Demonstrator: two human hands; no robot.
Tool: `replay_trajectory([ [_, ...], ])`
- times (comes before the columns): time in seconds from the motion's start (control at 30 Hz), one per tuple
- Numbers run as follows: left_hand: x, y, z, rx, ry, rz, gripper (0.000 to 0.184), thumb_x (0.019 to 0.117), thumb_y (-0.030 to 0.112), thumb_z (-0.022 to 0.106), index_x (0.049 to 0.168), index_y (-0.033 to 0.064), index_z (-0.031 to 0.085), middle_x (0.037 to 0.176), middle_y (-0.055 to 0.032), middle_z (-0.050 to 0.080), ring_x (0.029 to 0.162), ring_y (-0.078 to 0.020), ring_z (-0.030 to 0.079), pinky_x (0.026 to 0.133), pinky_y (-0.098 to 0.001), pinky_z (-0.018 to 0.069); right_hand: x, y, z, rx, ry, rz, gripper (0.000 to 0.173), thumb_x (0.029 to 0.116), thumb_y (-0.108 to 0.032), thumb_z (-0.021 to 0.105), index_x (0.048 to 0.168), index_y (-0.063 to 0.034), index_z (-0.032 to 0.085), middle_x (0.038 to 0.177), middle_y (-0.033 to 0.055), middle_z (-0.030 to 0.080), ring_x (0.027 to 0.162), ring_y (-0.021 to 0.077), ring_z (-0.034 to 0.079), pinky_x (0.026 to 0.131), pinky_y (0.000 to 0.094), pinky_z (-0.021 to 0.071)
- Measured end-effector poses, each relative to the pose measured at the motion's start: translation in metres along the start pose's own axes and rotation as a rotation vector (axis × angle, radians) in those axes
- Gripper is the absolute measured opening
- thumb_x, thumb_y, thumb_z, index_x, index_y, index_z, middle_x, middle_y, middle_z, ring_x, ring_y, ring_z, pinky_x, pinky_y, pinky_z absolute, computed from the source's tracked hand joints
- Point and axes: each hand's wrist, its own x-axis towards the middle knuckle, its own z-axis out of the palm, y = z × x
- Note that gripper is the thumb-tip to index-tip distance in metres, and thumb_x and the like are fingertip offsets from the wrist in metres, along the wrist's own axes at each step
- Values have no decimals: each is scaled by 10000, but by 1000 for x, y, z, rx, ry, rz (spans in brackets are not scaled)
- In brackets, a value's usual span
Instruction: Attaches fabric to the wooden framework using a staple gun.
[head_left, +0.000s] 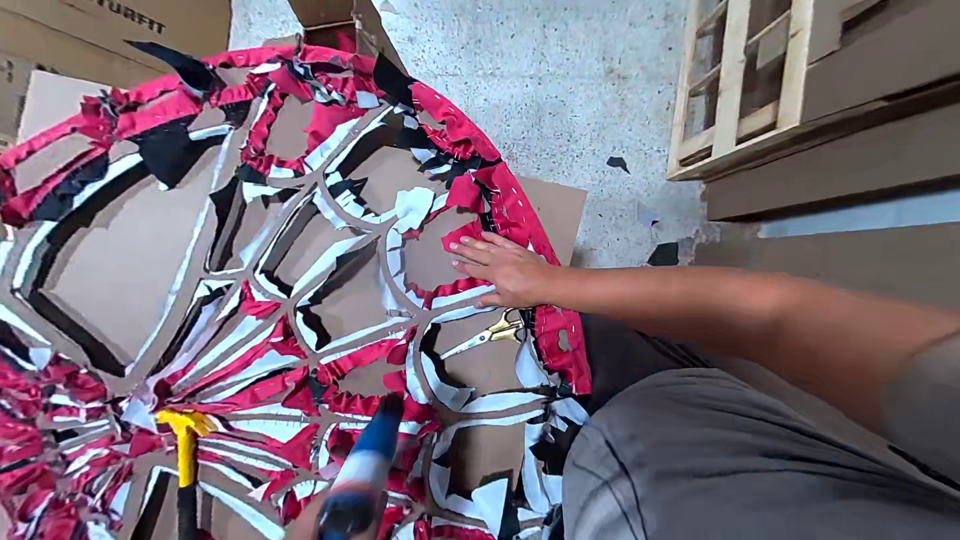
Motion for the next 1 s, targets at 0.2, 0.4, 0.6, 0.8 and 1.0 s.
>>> replay_trajectory([
  [0.2, 138, 47, 40, 291, -71, 242, 356, 825, 431, 697, 925, 97, 761, 708, -89, 683, 646, -282, 676, 596, -575, 538, 0, 1, 13, 10, 74, -10, 656, 1020, -506, 540, 1540, -112, 482, 1667, 74, 343, 1561, 260, 262, 1280, 523, 161],
  [0.4, 192, 57, 56, 382, -164, 362, 242, 827, 291, 790, 1016, 140, 783, 756, -105, 716, 697, -319, 697, 632, -615, 533, 4, 4, 18, 23, 90, -14, 624, 1047, -457, 504, 1546, -84, 464, 1661, 84, 354, 1563, 264, 258, 1285, 523, 131],
  [0.6, 216, 59, 52, 420, -188, 441, 170, 801, 282, 792, 886, 137, 763, 701, -73, 689, 659, -286, 681, 589, -582, 515, -1, 2, 20, 45, 105, -17, 622, 1030, -400, 555, 1542, -60, 459, 1662, 84, 351, 1564, 259, 256, 1286, 509, 136],
  [0.8, 222, 60, 54, 459, -174, 517, 176, 787, 296, 771, 809, 126, 731, 652, -56, 657, 611, -258, 662, 546, -545, 506, -2, 2, 20, 82, 120, -23, 607, 1026, -377, 567, 1532, -56, 473, 1654, 87, 366, 1563, 258, 259, 1289, 500, 130],
  [1.0, 219, 62, 52, 487, -173, 482, 227, 777, 306, 787, 873, 106, 743, 692, -89, 677, 650, -300, 679, 584, -582, 516, 1, 4, 15, 125, 105, -21, 620, 1013, -390, 600, 1527, -64, 482, 1650, 72, 377, 1562, 251, 262, 1289, 492, 135],
])
